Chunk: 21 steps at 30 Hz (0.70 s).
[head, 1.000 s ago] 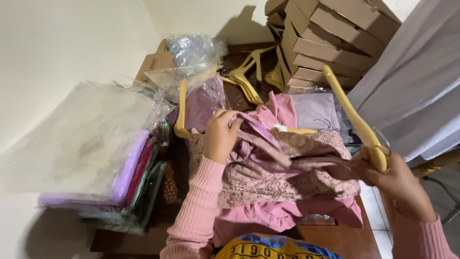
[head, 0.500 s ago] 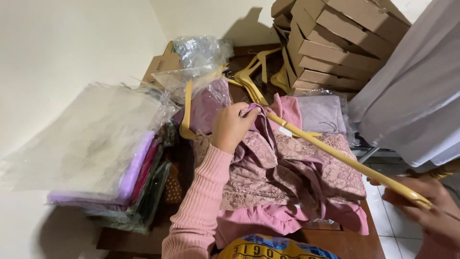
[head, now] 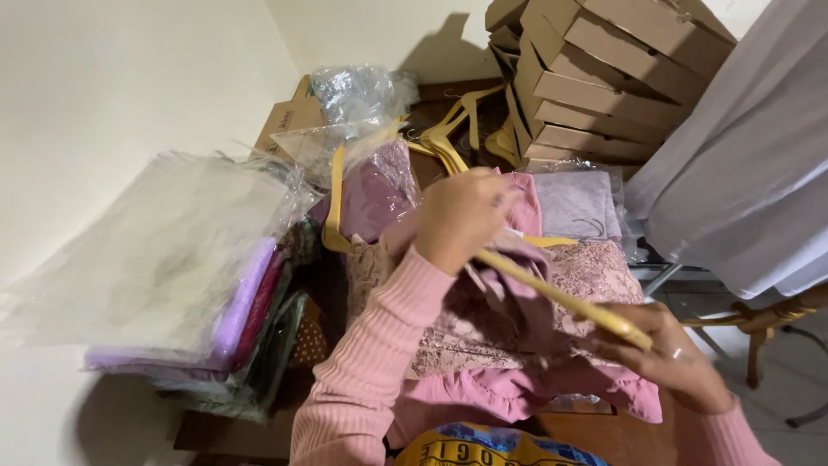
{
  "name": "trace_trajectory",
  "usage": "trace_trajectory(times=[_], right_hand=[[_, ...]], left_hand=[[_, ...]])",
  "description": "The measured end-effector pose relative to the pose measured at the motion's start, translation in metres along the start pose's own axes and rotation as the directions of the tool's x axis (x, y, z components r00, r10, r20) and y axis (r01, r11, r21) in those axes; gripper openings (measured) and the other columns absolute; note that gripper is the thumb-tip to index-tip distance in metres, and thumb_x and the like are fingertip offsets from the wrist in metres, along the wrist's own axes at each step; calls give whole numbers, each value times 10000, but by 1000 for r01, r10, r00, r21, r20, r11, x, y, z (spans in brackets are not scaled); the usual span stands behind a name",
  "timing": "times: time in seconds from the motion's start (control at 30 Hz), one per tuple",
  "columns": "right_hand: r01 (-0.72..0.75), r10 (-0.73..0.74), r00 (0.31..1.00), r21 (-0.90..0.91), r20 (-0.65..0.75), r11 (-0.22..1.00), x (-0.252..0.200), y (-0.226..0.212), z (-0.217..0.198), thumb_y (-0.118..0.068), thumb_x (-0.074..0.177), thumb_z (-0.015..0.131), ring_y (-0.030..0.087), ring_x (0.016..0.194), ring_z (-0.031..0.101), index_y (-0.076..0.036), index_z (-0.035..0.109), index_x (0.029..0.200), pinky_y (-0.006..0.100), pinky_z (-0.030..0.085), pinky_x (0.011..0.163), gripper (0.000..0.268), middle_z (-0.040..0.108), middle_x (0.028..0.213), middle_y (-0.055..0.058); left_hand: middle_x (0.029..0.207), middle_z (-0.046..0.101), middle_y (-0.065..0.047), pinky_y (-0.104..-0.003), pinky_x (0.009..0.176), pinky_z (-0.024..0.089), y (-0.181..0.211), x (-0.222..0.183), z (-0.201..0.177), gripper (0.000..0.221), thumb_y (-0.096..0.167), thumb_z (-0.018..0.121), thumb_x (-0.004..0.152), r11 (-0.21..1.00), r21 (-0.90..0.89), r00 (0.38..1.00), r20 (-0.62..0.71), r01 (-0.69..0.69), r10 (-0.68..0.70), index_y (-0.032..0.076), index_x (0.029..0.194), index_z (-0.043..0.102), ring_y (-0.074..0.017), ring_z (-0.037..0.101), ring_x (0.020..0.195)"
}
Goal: The recorder hangs several garments on a rack and then proceeds to put multiple pieces of folded or packaged clothing onto wooden hangers.
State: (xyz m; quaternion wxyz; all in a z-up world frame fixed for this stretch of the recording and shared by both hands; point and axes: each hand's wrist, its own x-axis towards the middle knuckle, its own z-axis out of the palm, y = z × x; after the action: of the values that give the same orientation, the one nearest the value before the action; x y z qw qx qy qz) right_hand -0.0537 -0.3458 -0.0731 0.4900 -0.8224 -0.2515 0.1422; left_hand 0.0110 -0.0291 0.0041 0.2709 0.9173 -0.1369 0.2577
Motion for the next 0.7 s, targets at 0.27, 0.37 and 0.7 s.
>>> trace_trajectory(times=[0.27,0.37,0.7], right_hand=[[563,-147,793,618,-591,549,22,13,44,-226,1009,674,92,588,410,-10,595,1163,257,329,517,278,452,691,-19],[616,-177,778,673,-603,410,10,10,37,-290,1118,633,107,582,386,-16,529,993,300,333,602,318,442,712,-4],[401,-43,765,423,-642,813,8,-15,28,81,941,507,113,596,407,34,537,1041,273,332,516,114,493,713,63]], left_hand=[[875,651,-45,-209,599,532,66,9,-10,188,140,796,966,890,31,794,-440,-454,420,70,1136,753,-109,607,716],[966,634,-95,-308,786,574,84,15,-43,348,62,743,858,914,83,721,-589,-396,366,62,1199,670,-215,637,869],[1228,722,-119,-325,900,629,0,25,-16,432,-85,565,882,869,-474,907,-414,-141,-79,55,1286,625,-242,752,1081]])
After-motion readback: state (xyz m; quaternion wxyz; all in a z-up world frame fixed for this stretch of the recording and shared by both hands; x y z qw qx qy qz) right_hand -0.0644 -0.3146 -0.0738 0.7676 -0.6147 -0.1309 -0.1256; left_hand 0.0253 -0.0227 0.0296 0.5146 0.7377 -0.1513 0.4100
